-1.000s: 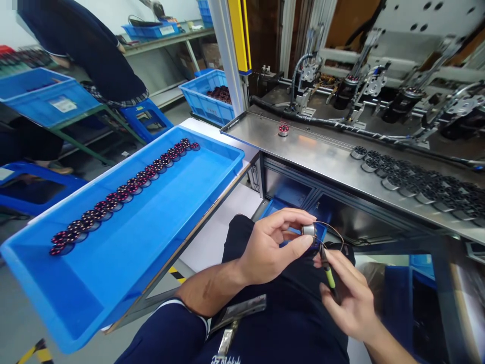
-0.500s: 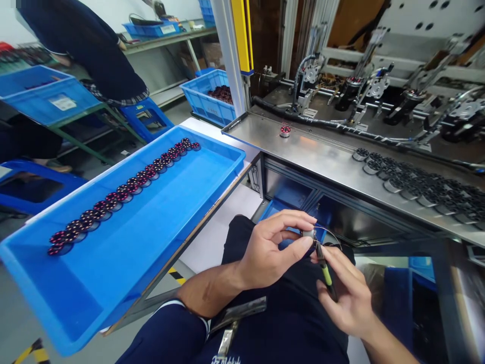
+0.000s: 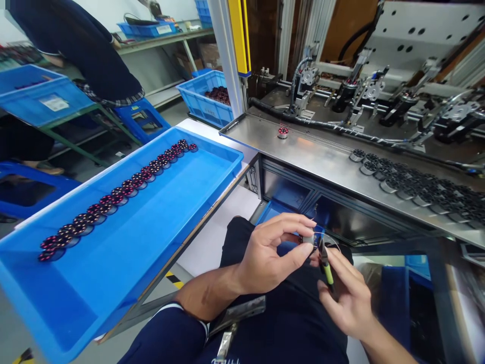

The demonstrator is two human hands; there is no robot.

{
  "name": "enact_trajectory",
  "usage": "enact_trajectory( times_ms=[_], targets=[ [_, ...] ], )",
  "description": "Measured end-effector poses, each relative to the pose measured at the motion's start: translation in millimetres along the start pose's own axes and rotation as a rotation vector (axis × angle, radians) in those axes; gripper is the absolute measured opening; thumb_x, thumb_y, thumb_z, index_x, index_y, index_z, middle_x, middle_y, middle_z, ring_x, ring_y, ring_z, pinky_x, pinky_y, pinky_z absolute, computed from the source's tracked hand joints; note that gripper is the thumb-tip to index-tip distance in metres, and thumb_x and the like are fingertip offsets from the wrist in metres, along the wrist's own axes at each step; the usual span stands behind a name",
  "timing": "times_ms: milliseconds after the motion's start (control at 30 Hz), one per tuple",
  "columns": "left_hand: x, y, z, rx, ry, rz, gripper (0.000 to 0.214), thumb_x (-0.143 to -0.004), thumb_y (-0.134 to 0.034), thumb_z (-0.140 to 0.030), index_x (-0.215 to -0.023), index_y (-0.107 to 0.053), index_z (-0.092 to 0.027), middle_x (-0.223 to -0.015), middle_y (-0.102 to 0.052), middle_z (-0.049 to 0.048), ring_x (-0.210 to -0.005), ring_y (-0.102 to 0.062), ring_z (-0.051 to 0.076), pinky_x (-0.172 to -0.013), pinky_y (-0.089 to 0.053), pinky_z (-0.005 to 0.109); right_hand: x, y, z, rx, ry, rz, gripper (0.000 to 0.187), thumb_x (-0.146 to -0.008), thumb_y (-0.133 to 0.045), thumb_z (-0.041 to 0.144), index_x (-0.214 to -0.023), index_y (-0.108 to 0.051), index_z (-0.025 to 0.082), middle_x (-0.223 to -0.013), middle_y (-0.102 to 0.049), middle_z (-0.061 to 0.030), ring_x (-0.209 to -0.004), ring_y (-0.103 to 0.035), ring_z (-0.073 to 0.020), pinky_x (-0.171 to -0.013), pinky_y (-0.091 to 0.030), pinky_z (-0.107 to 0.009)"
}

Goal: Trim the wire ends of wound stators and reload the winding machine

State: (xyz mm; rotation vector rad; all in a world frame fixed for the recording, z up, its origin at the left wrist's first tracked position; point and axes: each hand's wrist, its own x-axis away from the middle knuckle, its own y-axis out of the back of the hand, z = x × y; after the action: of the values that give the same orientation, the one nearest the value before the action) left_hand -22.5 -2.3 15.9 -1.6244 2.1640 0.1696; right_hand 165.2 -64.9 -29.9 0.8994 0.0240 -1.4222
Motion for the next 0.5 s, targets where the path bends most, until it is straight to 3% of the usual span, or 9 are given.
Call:
enact_trajectory(
  times_ms=[200, 400, 500],
  targets=[
    [0.8, -0.5, -0.2, -0.009, -0.056, 0.023, 0.02, -0.082, -0.069, -0.007, -0.099, -0.072, -0.016, -0.109, -0.07, 0.0109, -0.097, -0.07, 0.017, -0.077, -0.062, 0.024, -5.0, -0.3, 4.8, -0.008, -0.007, -0.004, 0.077, -0.079, -0.054, 0.002, -0.149, -0.044, 0.03, -0.125, -0.065, -0.0094, -0.105, -0.068, -0.0258, -0.08, -0.061, -0.036],
    [-0.7, 1.6, 2.3, -0.109, -0.117, 0.06, 0.019, -0.081, -0.069, -0.007, -0.098, -0.071, -0.015, -0.108, -0.072, 0.0125, -0.096, -0.071, 0.019, -0.079, -0.062, 0.028, -4.2, 0.8, 5.0, -0.021, 0.001, -0.04, 0.072, -0.079, -0.056, 0.0, -0.146, -0.05, 0.028, -0.102, -0.069, -0.0062, -0.084, -0.069, -0.0198, -0.071, -0.06, -0.03],
    [-3.3, 4.8, 6.0, -0.188, -0.23, 0.091, 0.023, -0.079, -0.071, -0.006, -0.101, -0.07, -0.015, -0.11, -0.073, 0.0134, -0.1, -0.071, 0.021, -0.088, -0.061, 0.032, -0.7, 2.3, 2.9, -0.016, -0.07, -0.054, 0.071, -0.081, -0.056, 0.001, -0.145, -0.05, 0.03, -0.097, -0.069, -0.0041, -0.082, -0.069, -0.0189, -0.07, -0.06, -0.028]
  ],
)
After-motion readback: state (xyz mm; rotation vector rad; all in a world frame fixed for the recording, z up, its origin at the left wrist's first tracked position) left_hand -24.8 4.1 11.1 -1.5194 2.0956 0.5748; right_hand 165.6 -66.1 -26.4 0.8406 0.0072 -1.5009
